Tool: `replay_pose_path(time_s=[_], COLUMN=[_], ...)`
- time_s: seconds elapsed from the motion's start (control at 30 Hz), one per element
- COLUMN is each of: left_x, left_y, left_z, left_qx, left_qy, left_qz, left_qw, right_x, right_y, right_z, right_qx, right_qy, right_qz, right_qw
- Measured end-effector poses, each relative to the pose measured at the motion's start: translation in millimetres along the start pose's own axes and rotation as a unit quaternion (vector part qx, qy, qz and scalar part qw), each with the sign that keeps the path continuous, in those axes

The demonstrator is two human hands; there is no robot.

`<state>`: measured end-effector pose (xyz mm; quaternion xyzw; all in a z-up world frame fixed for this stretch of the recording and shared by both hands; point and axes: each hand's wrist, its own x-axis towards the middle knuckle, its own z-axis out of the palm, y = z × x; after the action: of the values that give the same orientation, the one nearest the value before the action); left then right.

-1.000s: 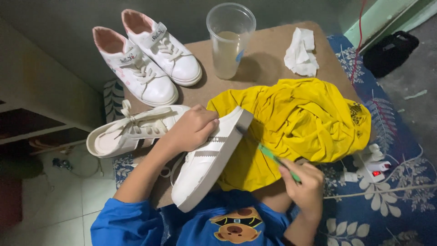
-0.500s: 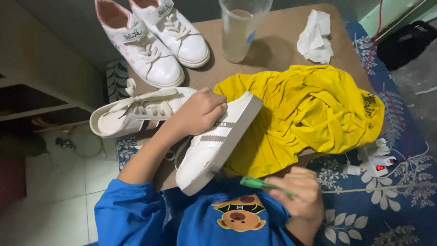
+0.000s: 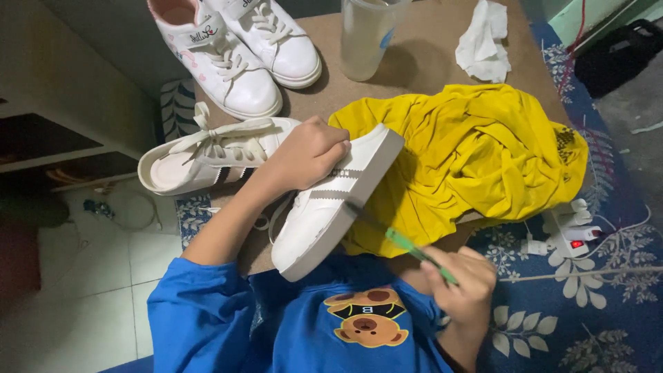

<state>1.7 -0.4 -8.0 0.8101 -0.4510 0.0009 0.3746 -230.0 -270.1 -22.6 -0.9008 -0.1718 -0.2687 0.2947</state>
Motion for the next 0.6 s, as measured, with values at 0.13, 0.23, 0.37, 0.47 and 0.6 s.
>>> replay_pose_path(time_s=[0.13, 0.23, 0.37, 0.47, 0.6], left_x=[1.3, 0.7, 1.3, 0.7, 0.6], left_y=[1.5, 2.7, 1.8, 1.1, 3.8], left_z=[-1.4, -1.8, -1.2, -0.3, -1.2], left_qx=[0.007, 0.001, 0.0, 0.001, -0.009], left_qy=[0.0, 0.002, 0.004, 0.009, 0.016], left_qz=[0.001, 0.002, 0.001, 0.005, -0.001], left_qw=[1.0, 1.0, 1.0, 1.0, 1.0], right_x=[10.8, 28.9, 29.7, 30.9, 29.0], right_y=[-2.1, -17.2, -10.4, -10.7, -11.4], right_z=[-5.3, -9.8, -6.5, -8.0, -13.0], right_qx=[0.009, 0.122, 0.101, 0.111, 0.107], right_qy=[-0.005, -0.123, -0.093, -0.085, -0.078], right_qz=[-0.051, -0.096, -0.075, -0.078, -0.07], right_qw=[0.999, 0.98, 0.988, 0.987, 0.989])
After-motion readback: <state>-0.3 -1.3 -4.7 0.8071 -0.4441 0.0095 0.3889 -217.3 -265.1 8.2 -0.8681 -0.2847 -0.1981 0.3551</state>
